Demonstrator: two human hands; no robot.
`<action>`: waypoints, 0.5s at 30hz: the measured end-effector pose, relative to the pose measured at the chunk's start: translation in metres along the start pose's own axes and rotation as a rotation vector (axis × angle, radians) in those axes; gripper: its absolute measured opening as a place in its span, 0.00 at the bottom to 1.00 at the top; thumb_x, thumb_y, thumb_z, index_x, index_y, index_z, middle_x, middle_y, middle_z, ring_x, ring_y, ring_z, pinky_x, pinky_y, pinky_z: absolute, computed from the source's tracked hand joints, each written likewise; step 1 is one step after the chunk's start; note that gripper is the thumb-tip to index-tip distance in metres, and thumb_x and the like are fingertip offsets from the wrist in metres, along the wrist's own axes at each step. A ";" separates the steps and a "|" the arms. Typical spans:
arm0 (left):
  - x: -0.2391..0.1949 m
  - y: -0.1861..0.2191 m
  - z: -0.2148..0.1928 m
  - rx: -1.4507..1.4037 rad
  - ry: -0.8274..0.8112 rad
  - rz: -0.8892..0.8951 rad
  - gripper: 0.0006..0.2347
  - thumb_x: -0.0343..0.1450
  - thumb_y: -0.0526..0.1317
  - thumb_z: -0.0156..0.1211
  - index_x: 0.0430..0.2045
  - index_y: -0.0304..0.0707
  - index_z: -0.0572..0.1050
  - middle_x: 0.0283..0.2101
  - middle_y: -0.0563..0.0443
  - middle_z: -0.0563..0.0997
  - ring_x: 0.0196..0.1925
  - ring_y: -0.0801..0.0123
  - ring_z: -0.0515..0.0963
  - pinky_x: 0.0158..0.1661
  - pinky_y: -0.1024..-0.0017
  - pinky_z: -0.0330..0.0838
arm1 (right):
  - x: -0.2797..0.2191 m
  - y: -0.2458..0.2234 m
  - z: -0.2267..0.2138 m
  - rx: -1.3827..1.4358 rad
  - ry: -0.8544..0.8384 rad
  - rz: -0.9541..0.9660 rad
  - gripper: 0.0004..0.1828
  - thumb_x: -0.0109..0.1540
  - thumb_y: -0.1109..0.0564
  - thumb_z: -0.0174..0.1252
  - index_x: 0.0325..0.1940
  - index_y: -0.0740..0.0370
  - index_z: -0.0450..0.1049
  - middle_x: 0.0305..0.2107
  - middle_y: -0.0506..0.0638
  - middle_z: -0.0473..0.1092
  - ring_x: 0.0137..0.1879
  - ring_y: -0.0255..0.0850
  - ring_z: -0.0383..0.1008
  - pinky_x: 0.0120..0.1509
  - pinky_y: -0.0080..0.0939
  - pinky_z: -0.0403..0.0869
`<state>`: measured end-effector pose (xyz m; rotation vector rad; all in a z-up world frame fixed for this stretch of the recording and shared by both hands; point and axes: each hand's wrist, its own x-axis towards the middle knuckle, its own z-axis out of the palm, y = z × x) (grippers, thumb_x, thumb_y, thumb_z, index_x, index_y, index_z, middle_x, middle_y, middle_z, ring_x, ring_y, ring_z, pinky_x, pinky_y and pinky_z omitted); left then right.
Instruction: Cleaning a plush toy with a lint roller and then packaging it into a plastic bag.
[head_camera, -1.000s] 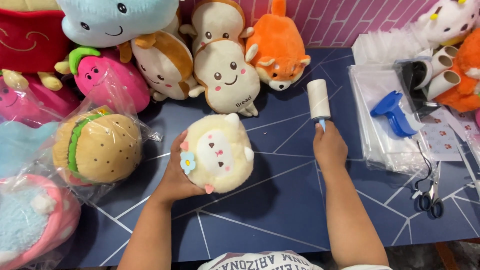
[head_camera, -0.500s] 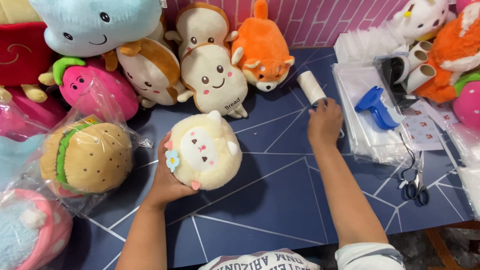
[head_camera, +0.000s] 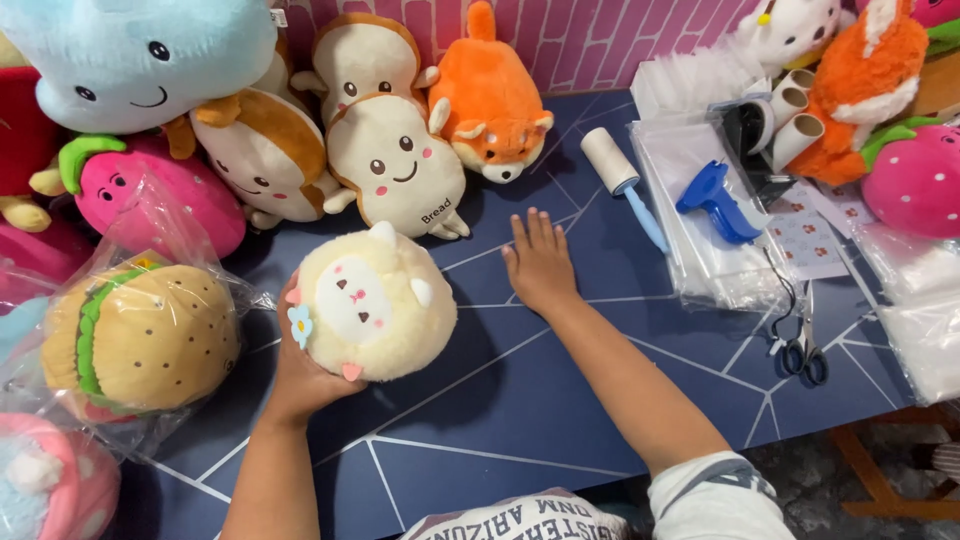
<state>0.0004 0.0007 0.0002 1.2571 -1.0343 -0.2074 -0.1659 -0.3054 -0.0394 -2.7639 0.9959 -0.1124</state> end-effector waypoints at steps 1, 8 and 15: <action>0.000 0.000 -0.001 -0.001 -0.005 -0.003 0.62 0.38 0.31 0.81 0.71 0.42 0.47 0.61 0.36 0.68 0.63 0.48 0.69 0.60 0.50 0.70 | -0.012 0.008 -0.005 0.002 -0.002 0.005 0.32 0.74 0.44 0.33 0.80 0.60 0.51 0.76 0.65 0.46 0.82 0.57 0.40 0.82 0.60 0.35; 0.001 0.001 0.000 -0.002 -0.012 -0.015 0.63 0.38 0.33 0.82 0.71 0.42 0.47 0.62 0.34 0.67 0.63 0.48 0.69 0.60 0.50 0.71 | -0.140 0.097 -0.021 -0.077 0.043 0.210 0.34 0.74 0.42 0.31 0.80 0.63 0.48 0.76 0.69 0.45 0.82 0.59 0.41 0.82 0.62 0.40; -0.006 0.019 0.008 0.007 -0.108 -0.027 0.50 0.54 0.54 0.72 0.69 0.43 0.46 0.70 0.45 0.53 0.73 0.58 0.58 0.69 0.56 0.61 | -0.291 0.152 -0.044 -0.108 -0.002 0.595 0.39 0.71 0.38 0.26 0.80 0.63 0.38 0.77 0.66 0.35 0.81 0.58 0.33 0.81 0.60 0.40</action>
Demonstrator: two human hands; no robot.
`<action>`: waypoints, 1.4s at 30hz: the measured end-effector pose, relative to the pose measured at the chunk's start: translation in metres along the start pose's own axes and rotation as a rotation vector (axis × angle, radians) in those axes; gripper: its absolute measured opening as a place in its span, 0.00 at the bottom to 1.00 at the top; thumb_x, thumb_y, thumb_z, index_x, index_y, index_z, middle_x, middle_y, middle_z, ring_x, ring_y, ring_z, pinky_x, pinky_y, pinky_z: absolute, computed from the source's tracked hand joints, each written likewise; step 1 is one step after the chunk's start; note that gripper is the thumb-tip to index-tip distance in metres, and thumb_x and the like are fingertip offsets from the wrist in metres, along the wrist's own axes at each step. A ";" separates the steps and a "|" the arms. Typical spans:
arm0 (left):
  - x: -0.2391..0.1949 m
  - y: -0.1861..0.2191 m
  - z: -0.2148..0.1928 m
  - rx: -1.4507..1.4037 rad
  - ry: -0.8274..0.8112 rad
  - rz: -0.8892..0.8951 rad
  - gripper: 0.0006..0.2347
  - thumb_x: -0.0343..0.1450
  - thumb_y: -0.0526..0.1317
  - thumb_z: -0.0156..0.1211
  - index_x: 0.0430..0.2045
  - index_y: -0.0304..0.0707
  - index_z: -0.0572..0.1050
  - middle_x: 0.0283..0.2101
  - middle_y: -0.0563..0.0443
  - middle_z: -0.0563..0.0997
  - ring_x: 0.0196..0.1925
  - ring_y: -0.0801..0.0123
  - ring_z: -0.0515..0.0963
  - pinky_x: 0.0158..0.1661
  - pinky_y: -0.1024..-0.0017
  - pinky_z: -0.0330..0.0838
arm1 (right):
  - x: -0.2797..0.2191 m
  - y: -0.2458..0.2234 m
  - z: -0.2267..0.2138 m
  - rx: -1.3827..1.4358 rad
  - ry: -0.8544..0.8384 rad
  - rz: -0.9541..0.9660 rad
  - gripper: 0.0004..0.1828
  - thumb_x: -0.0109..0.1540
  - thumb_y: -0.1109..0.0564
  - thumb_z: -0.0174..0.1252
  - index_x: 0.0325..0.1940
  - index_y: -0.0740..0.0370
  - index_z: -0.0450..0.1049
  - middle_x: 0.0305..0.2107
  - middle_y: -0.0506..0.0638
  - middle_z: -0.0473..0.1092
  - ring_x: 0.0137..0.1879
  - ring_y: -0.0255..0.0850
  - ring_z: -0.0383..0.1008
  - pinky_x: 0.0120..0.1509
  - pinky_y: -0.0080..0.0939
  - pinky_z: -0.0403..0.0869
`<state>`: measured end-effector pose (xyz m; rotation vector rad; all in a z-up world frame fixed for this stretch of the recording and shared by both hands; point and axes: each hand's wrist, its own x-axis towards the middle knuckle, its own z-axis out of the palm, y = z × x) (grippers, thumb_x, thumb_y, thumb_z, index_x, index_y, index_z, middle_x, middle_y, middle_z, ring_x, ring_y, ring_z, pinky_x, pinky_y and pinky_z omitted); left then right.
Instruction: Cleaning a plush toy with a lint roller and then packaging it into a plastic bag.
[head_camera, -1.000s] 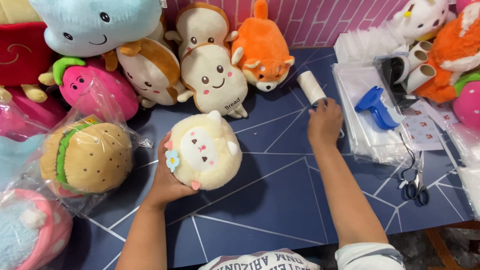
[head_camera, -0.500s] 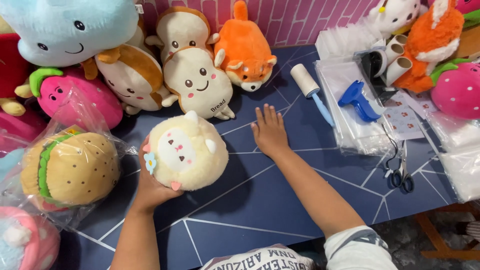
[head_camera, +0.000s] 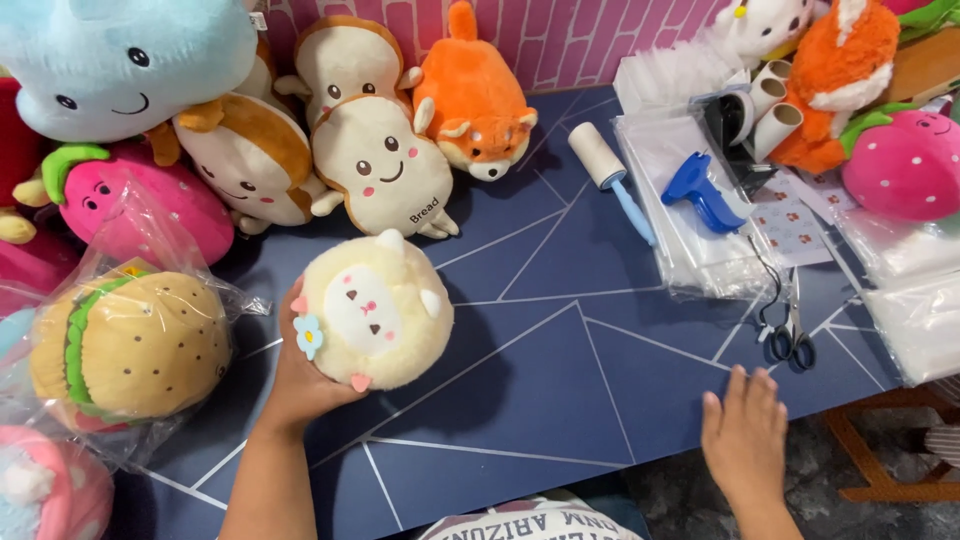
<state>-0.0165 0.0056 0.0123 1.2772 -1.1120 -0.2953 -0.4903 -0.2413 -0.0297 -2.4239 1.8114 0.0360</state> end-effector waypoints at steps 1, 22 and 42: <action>0.000 0.000 0.001 0.004 0.003 0.004 0.50 0.54 0.54 0.72 0.69 0.43 0.46 0.70 0.45 0.53 0.73 0.58 0.58 0.69 0.56 0.61 | 0.002 0.031 0.020 0.003 0.003 -0.005 0.39 0.71 0.38 0.26 0.80 0.63 0.38 0.77 0.66 0.35 0.81 0.58 0.33 0.81 0.60 0.40; 0.000 0.005 0.022 -0.096 -0.167 0.129 0.41 0.57 0.35 0.78 0.64 0.36 0.59 0.74 0.31 0.52 0.77 0.43 0.47 0.69 0.45 0.46 | 0.096 -0.273 -0.026 1.427 -0.388 -0.876 0.40 0.70 0.32 0.37 0.75 0.65 0.57 0.75 0.63 0.48 0.78 0.65 0.47 0.77 0.70 0.49; 0.023 -0.022 0.093 -0.100 0.178 -0.492 0.22 0.76 0.47 0.56 0.65 0.47 0.67 0.61 0.34 0.73 0.62 0.51 0.74 0.58 0.54 0.70 | 0.058 -0.223 0.024 1.249 -0.211 -0.673 0.41 0.64 0.40 0.58 0.76 0.50 0.48 0.59 0.52 0.49 0.66 0.44 0.52 0.77 0.53 0.50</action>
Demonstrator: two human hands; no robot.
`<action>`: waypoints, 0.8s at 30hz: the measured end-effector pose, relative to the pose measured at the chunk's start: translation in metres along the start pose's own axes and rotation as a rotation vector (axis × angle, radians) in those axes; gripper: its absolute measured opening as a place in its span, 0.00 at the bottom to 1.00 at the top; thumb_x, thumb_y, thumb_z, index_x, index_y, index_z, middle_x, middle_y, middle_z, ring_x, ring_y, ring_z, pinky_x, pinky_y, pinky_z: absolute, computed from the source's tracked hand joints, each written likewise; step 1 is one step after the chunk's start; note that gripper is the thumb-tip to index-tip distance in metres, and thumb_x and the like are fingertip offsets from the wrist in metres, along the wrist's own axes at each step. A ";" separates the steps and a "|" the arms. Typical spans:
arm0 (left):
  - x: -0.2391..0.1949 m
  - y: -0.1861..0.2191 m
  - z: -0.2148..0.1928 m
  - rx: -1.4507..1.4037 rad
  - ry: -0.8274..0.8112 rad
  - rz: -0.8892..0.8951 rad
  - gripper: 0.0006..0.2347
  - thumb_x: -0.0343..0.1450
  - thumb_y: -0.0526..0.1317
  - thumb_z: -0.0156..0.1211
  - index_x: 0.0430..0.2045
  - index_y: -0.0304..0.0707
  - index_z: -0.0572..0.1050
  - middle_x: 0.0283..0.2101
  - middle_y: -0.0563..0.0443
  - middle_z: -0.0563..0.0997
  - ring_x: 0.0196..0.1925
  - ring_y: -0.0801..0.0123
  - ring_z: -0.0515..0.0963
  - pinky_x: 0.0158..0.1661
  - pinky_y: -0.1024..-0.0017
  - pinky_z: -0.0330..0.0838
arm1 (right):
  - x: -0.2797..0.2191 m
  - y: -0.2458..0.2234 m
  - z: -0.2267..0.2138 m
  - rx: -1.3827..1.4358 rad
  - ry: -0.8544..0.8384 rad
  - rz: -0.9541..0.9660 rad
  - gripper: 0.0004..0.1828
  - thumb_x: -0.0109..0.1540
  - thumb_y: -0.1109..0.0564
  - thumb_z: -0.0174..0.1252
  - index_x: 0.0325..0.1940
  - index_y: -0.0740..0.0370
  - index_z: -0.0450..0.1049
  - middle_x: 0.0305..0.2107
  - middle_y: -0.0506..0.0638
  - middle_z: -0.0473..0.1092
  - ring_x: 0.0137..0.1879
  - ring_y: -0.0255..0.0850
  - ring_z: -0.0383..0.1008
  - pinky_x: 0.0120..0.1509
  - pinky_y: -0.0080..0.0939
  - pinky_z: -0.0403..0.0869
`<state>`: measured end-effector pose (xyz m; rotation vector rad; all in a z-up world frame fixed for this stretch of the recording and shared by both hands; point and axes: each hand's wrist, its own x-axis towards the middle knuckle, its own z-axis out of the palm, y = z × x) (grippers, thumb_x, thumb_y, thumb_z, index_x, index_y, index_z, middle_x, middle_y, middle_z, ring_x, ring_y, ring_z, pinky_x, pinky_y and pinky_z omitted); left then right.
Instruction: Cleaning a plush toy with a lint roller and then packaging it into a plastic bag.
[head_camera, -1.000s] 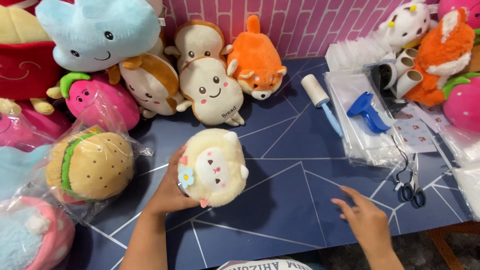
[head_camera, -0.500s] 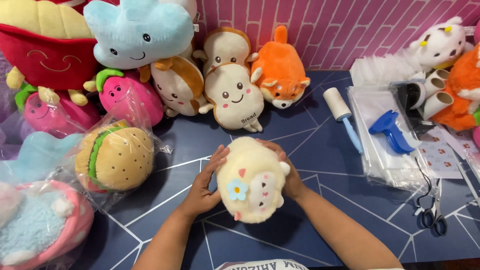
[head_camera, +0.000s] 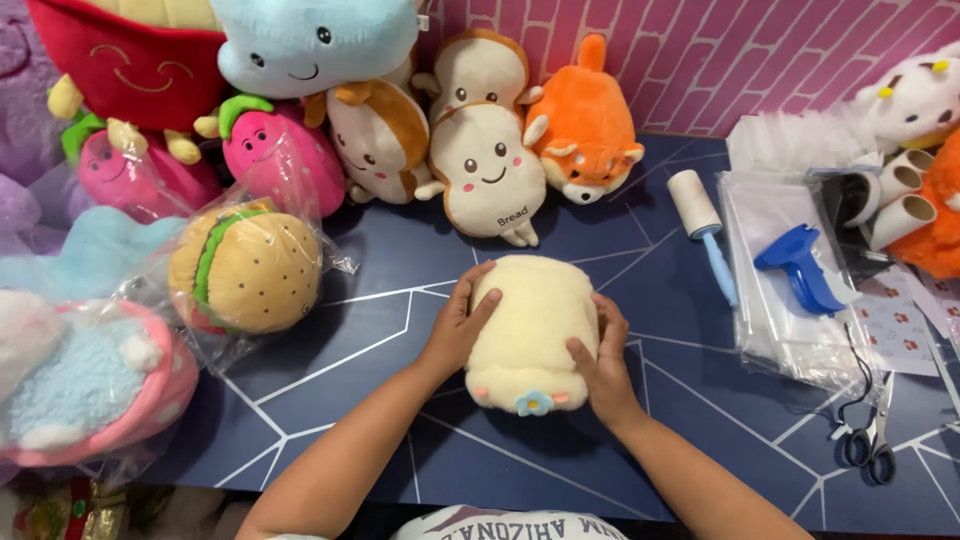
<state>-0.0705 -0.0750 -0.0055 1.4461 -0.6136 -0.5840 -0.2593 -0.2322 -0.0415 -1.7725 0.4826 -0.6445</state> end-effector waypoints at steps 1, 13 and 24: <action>-0.002 0.001 -0.002 0.001 0.015 -0.001 0.22 0.76 0.47 0.56 0.65 0.47 0.67 0.61 0.34 0.73 0.62 0.51 0.74 0.58 0.54 0.70 | 0.006 -0.007 0.001 0.004 -0.014 -0.002 0.41 0.64 0.40 0.58 0.76 0.50 0.48 0.59 0.52 0.49 0.66 0.44 0.52 0.77 0.53 0.50; -0.033 0.041 -0.046 0.116 -0.279 -0.022 0.54 0.57 0.46 0.78 0.75 0.57 0.40 0.73 0.23 0.50 0.73 0.31 0.55 0.66 0.46 0.58 | 0.024 -0.049 0.035 -0.277 -0.169 -0.142 0.50 0.50 0.36 0.72 0.74 0.44 0.62 0.75 0.62 0.41 0.79 0.64 0.43 0.81 0.60 0.45; -0.018 -0.004 -0.066 -0.009 -0.170 0.073 0.33 0.69 0.49 0.67 0.71 0.58 0.60 0.73 0.37 0.57 0.75 0.45 0.54 0.70 0.52 0.50 | 0.064 -0.039 0.051 -0.316 0.077 0.002 0.12 0.72 0.43 0.52 0.52 0.47 0.76 0.49 0.49 0.67 0.61 0.46 0.69 0.69 0.47 0.64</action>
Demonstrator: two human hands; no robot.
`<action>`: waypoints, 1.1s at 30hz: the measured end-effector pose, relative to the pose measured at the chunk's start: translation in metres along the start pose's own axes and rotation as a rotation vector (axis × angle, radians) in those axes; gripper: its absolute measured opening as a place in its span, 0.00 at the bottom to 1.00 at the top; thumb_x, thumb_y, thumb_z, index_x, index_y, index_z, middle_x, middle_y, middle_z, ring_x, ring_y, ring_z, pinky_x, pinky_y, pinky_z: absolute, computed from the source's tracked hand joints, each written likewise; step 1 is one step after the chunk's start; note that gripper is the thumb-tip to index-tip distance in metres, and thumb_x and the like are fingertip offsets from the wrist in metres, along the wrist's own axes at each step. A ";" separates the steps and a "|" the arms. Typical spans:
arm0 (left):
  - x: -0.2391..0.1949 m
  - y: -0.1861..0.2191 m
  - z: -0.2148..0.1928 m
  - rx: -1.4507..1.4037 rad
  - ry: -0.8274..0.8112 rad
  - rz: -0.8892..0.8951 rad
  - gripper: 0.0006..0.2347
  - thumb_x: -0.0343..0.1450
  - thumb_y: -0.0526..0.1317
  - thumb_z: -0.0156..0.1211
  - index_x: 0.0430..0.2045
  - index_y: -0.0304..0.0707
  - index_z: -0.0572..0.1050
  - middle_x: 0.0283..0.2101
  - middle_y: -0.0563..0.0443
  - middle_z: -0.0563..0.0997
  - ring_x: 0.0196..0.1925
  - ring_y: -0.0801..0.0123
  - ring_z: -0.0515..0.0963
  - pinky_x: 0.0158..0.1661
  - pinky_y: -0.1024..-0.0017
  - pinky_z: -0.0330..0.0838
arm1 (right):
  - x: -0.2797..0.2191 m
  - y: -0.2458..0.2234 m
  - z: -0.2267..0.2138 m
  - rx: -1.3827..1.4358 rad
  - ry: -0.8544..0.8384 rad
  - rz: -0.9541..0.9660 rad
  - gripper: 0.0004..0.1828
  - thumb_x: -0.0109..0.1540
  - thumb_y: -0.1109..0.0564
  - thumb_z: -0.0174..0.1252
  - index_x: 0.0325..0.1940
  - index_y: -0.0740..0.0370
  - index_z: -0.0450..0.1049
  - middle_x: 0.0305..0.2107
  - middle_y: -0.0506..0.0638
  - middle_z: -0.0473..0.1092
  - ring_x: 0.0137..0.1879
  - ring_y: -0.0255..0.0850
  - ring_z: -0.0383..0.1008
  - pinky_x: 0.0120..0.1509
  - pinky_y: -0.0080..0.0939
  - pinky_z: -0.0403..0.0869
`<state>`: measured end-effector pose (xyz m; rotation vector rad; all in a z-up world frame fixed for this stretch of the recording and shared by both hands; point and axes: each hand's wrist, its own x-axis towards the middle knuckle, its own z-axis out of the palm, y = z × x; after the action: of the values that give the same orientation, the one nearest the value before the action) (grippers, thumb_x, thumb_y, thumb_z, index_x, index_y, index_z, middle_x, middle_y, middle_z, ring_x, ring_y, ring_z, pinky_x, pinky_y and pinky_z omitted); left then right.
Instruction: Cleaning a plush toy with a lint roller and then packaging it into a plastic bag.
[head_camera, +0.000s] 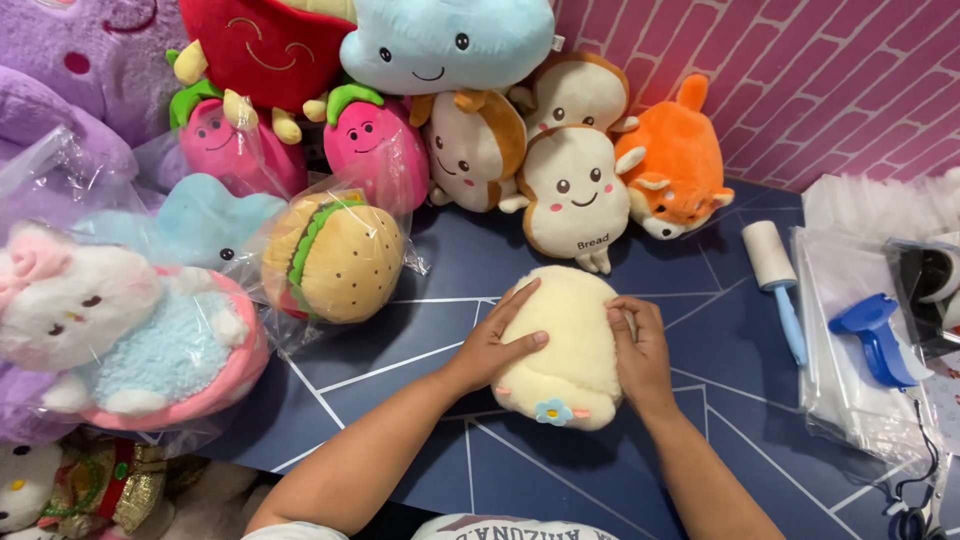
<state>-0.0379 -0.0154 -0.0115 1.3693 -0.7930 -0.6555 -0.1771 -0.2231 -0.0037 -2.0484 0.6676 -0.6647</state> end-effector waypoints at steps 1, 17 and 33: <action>0.002 -0.001 -0.005 -0.005 0.002 -0.002 0.33 0.69 0.49 0.67 0.71 0.58 0.60 0.73 0.37 0.57 0.75 0.45 0.54 0.70 0.52 0.50 | 0.003 -0.005 -0.001 -0.005 -0.003 0.002 0.12 0.72 0.43 0.52 0.52 0.47 0.76 0.49 0.49 0.67 0.61 0.46 0.69 0.69 0.47 0.64; 0.002 -0.007 -0.016 -0.078 -0.002 0.017 0.22 0.75 0.45 0.56 0.67 0.56 0.67 0.72 0.35 0.56 0.75 0.45 0.55 0.70 0.51 0.46 | 0.019 -0.029 0.018 -0.199 -0.099 0.009 0.20 0.59 0.33 0.66 0.54 0.35 0.81 0.46 0.39 0.72 0.53 0.40 0.72 0.58 0.42 0.69; -0.002 0.037 -0.044 0.245 0.086 -0.161 0.23 0.74 0.49 0.47 0.67 0.56 0.61 0.58 0.51 0.78 0.50 0.71 0.81 0.50 0.73 0.71 | -0.065 0.094 -0.203 -0.763 0.470 -0.258 0.08 0.72 0.66 0.62 0.56 0.64 0.80 0.50 0.58 0.74 0.54 0.54 0.71 0.63 0.52 0.71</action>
<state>-0.0047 0.0157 0.0243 1.6871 -0.7165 -0.6341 -0.3785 -0.3402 0.0024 -2.7351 1.0508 -1.1991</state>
